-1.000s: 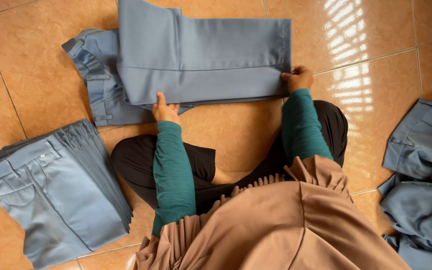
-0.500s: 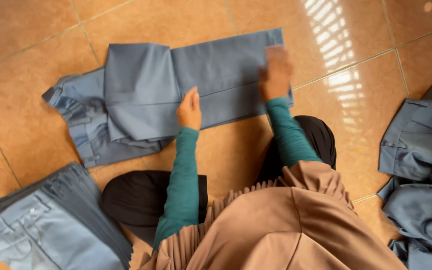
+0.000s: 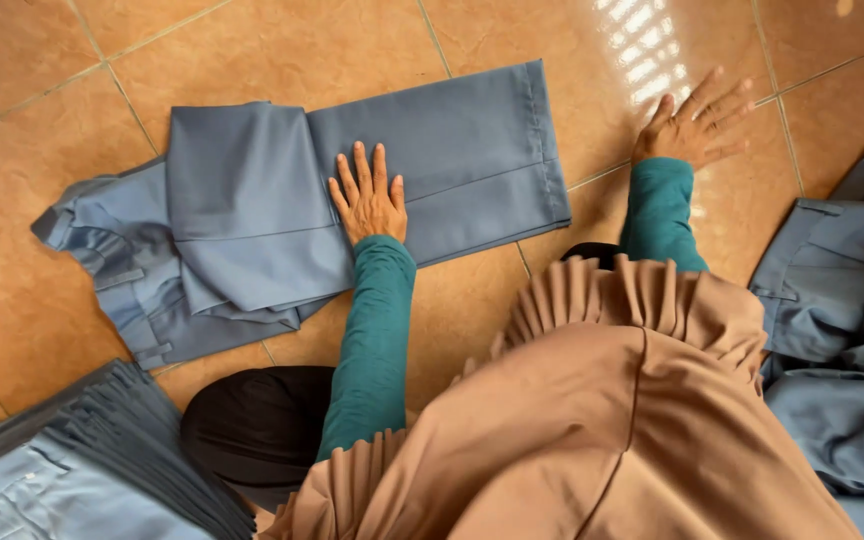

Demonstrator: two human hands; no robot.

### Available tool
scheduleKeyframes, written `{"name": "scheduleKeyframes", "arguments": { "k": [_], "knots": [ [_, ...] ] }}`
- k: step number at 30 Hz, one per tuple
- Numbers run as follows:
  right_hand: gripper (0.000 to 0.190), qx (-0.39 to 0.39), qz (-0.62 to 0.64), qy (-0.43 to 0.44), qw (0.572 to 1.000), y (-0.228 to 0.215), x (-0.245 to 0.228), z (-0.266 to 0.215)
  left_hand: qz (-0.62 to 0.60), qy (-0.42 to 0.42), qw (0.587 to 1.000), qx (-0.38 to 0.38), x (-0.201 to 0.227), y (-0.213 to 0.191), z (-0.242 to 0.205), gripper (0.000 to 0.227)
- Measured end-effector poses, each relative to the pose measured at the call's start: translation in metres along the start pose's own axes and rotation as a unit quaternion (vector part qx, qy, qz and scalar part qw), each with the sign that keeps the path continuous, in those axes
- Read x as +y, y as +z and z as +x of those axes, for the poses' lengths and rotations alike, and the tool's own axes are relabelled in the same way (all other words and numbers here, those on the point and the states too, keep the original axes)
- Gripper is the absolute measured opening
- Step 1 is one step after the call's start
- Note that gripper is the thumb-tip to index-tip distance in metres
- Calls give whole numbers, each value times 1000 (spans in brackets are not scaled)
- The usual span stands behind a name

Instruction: The person is folding blue trousers on a tiled floor and placing them into a stack.

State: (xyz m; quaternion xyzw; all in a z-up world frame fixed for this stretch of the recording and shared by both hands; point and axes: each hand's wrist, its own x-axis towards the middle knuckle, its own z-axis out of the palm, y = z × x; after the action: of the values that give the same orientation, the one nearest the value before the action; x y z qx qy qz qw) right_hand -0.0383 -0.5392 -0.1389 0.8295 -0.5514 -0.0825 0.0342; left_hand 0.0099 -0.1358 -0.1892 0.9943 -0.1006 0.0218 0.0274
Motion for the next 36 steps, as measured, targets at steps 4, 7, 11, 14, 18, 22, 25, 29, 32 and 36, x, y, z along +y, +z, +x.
{"name": "scheduleKeyframes", "arguments": {
  "k": [4, 7, 11, 14, 18, 22, 25, 29, 32, 36],
  "knots": [
    [59, 12, 102, -208, 973, 42, -36, -27, -4, 0, 1000, -6, -2, -6, -1, 56],
    [61, 50, 162, -470, 866, 32, -72, -109, -3, 3, 1000, -2, -2, -5, -1, 56],
    [61, 43, 46, -674, 736, 44, -71, -169, -10, 6, 1000, 18, -4, -4, -3, 56],
    [63, -120, 98, -286, 946, 27, -71, -106, 0, 5, 999, 39, -5, 6, -1, 56],
    [56, 19, 200, -274, 941, 74, -40, -60, 35, -8, 999, 31, -3, 8, 1, 57],
    [69, -17, 180, -250, 951, 122, -35, -52, 1, -15, 999, -40, -4, 14, -9, 60],
    [63, -66, 206, -240, 946, 151, -34, -35, 14, -30, 999, -39, -3, 11, -28, 61],
    [44, -157, 329, -280, 888, 107, -26, -50, -42, -65, 996, 44, -4, 20, -53, 63],
    [55, -337, 651, -123, 669, 50, -25, -61, -118, -70, 986, 90, 1, 27, -58, 64],
    [60, -331, 720, -99, 602, -117, 19, -88, -223, -49, 969, 92, 47, 2, -57, 63]
  ]
}}
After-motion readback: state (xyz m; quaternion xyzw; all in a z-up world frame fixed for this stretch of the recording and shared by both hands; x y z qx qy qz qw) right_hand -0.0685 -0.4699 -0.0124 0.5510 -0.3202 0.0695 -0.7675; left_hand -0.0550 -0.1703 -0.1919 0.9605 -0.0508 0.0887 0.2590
